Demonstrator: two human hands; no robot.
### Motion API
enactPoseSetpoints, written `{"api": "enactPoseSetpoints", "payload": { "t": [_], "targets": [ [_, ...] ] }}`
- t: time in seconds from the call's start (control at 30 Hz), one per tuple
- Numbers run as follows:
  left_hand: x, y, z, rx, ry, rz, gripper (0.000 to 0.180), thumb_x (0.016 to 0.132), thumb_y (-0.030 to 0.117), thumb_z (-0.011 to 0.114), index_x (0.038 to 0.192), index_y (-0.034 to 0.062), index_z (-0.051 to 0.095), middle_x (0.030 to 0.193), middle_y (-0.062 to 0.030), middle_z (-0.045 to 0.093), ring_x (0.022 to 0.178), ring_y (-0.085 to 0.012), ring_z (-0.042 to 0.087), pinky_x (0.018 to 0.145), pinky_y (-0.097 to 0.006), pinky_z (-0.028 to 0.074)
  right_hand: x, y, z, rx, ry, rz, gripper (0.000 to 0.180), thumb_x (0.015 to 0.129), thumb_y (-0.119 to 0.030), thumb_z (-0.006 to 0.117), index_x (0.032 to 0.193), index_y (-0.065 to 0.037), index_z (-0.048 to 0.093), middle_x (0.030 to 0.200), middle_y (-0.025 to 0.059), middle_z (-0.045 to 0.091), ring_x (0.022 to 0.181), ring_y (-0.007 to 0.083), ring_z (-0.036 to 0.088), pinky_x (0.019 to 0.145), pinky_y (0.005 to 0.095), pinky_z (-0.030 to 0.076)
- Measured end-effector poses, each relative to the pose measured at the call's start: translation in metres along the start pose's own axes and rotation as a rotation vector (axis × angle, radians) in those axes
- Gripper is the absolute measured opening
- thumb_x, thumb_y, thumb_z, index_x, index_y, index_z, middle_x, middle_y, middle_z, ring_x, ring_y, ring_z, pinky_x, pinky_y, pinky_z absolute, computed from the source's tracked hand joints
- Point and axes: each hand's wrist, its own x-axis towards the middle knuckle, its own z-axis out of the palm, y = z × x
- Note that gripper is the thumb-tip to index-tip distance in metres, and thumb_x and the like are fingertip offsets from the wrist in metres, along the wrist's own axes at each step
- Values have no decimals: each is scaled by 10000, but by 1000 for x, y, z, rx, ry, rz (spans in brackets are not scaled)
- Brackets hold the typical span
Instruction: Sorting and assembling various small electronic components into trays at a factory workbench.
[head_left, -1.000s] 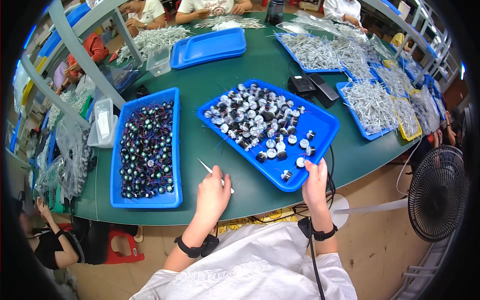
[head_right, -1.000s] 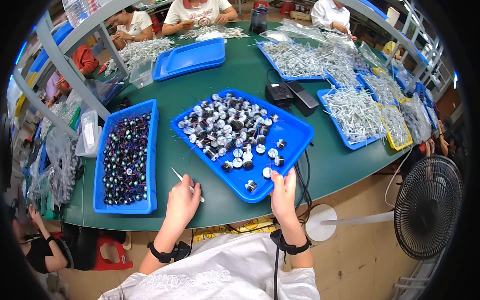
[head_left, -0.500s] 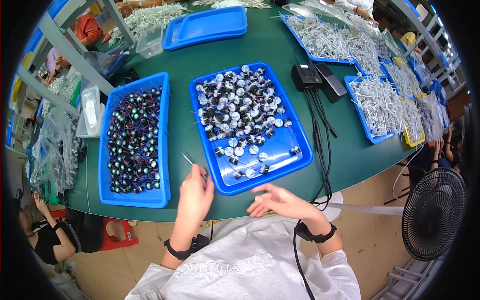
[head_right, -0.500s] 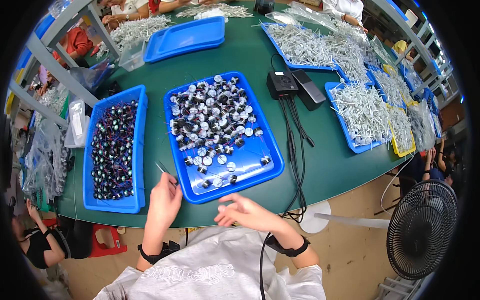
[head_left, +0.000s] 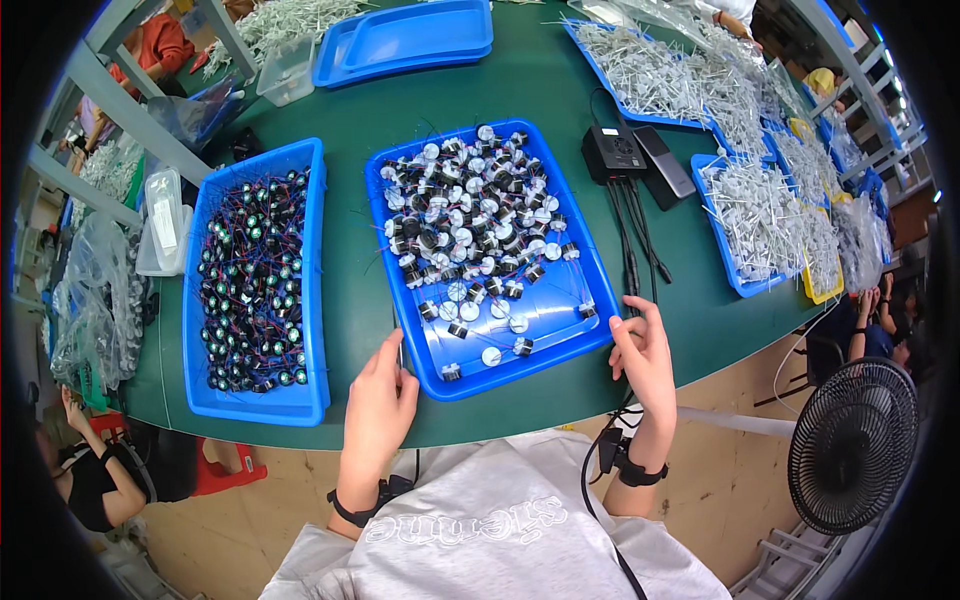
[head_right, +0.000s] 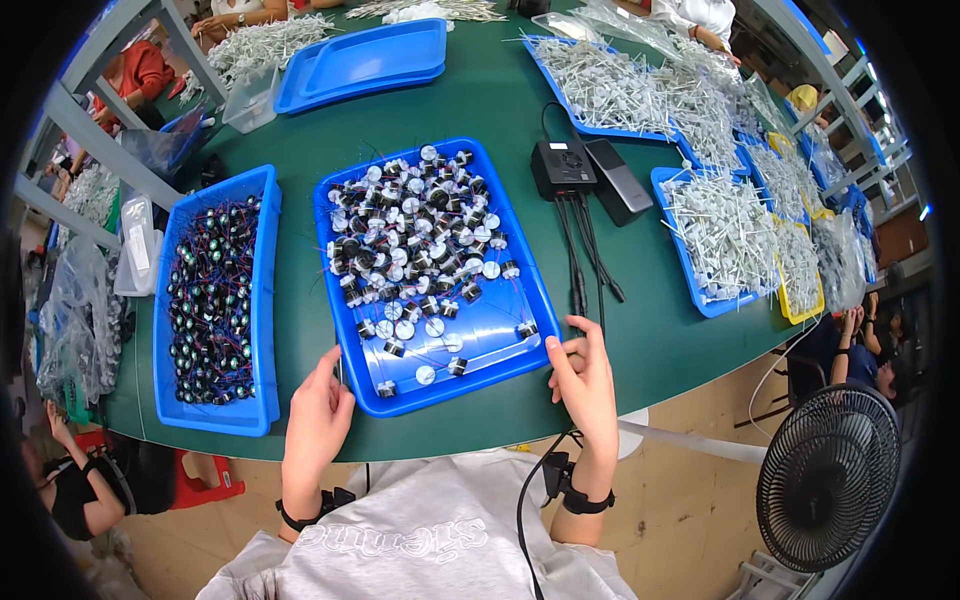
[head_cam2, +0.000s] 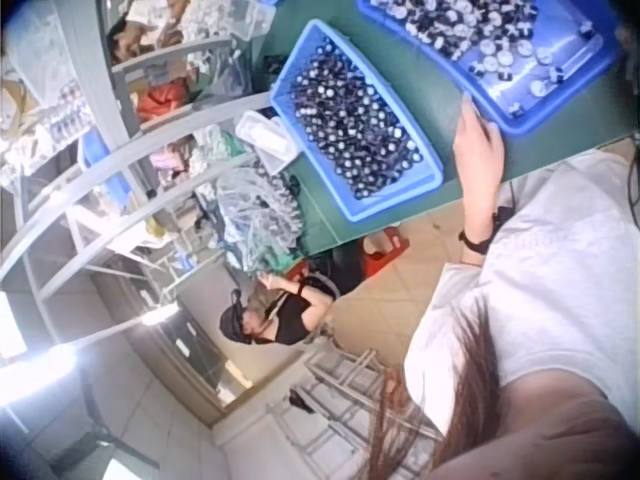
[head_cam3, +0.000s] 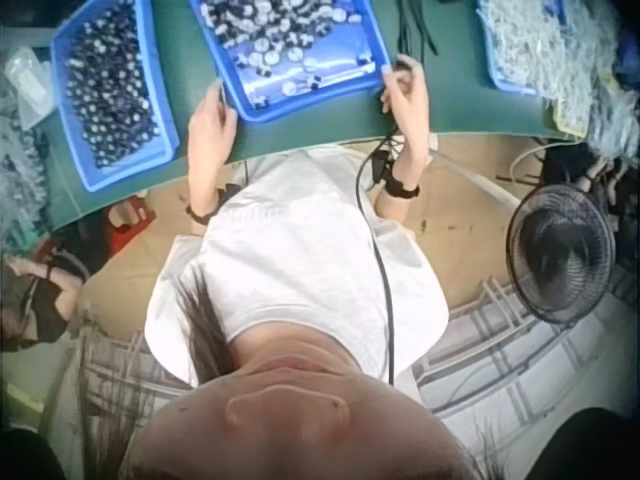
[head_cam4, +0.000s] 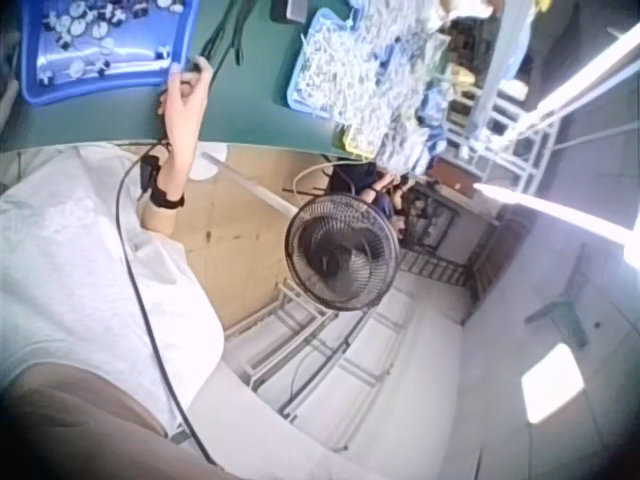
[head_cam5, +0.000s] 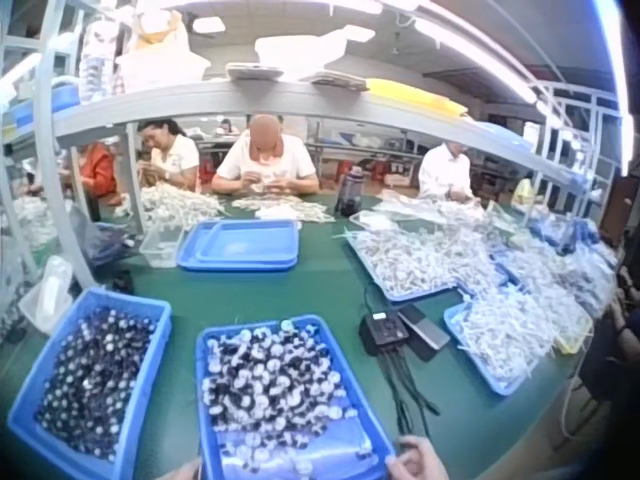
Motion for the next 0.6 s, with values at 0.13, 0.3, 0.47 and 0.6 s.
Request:
{"api": "enactPoseSetpoints", "payload": {
  "t": [0.13, 0.3, 0.47, 0.6],
  "targets": [
    [3, 2, -5, 56, -66, 17, 502, 756, -33, 518, 1253, 3, 460, 659, -140, 508, 568, -251, 530, 586, -355, 447, 14, 10, -2, -47, -62, -67, 264, 895, -79, 553, 1114, 36, 461, 717, 34, 544, 542, 91, 551, 435, 200, 441],
    [8, 5, -10, 108, -81, 22, 555, 775, -32, 478, 1320, 32, 399, 793, -204, 530, 714, -365, 555, 683, -421, 448, 15, 6, 0, 59, -134, 83, 167, 860, 7, 543, 978, 95, 464, 719, 120, 616, 601, 170, 644, 495, 238, 526],
    [20, -2, -20, 263, -44, -5, 585, 779, -60, 447, 1348, 57, 381, 905, -213, 498, 816, -379, 538, 734, -440, 438, 2, 4, 19, 91, -198, 145, 191, 890, -25, 512, 1007, 119, 466, 694, 133, 615, 557, 187, 644, 503, 253, 532],
    [27, 0, -14, 209, -34, -70, 612, 770, -63, 465, 1357, 92, 386, 888, -200, 494, 810, -365, 542, 728, -433, 446, 15, 10, 27, 151, -89, 40, 243, 926, -68, 483, 1052, 138, 479, 708, 142, 625, 544, 197, 643, 488, 266, 536]
  ]
}}
